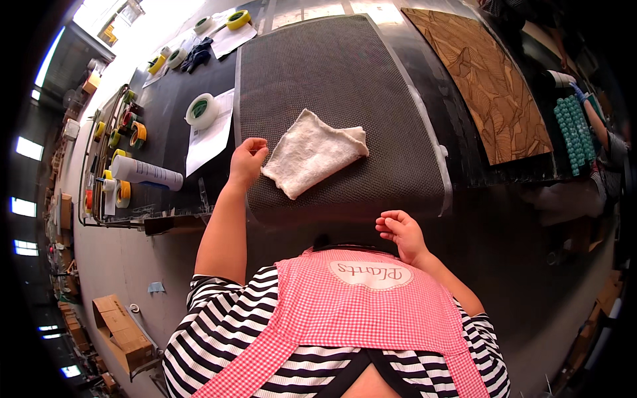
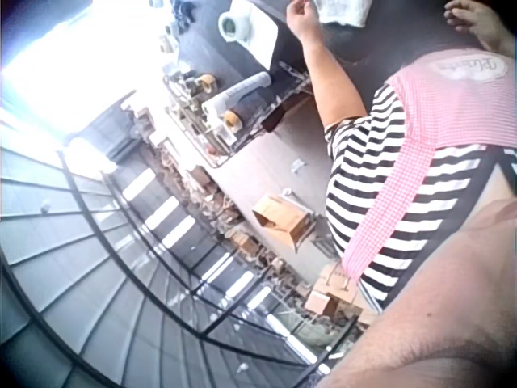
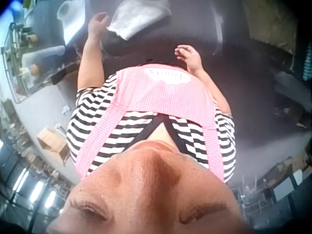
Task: The person retrieves a gray mesh mat from a cardboard box and places it on a work table. They then spray a cleaning solution onto the mat and wipe the surface with a white cloth, focusing on the edges and the mesh texture.
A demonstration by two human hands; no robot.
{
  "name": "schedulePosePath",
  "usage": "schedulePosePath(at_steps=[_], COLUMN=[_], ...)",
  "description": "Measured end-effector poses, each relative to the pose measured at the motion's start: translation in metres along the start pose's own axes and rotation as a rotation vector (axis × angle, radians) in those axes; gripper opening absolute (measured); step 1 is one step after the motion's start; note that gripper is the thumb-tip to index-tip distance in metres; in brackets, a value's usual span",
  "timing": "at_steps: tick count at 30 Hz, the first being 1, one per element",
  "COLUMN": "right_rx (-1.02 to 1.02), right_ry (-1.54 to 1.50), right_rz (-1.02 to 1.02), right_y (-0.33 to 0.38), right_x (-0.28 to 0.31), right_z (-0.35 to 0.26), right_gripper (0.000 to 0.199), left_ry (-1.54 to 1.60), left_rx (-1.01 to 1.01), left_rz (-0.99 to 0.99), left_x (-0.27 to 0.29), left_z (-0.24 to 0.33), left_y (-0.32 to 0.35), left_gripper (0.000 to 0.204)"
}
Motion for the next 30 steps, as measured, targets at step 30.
schedulePosePath(at_steps=[30], right_rx=[1.313], right_ry=[0.97], right_rz=[0.244], right_y=[0.025], right_x=[-0.155], right_z=[-0.205], right_gripper=[0.069], left_ry=[0.087], left_rx=[-0.479], left_rz=[-0.484], left_x=[-0.052], left_z=[0.186], left_y=[0.051], left_gripper=[0.025])
Point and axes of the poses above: each hand's wrist, its own y-axis away from the middle knuckle, its own x-axis out of the back of the hand, z = x × y, the point moved 8 cm from there along -y, towards the middle knuckle, and after that the axes turned 11 degrees about y, right-handed, at the moved point
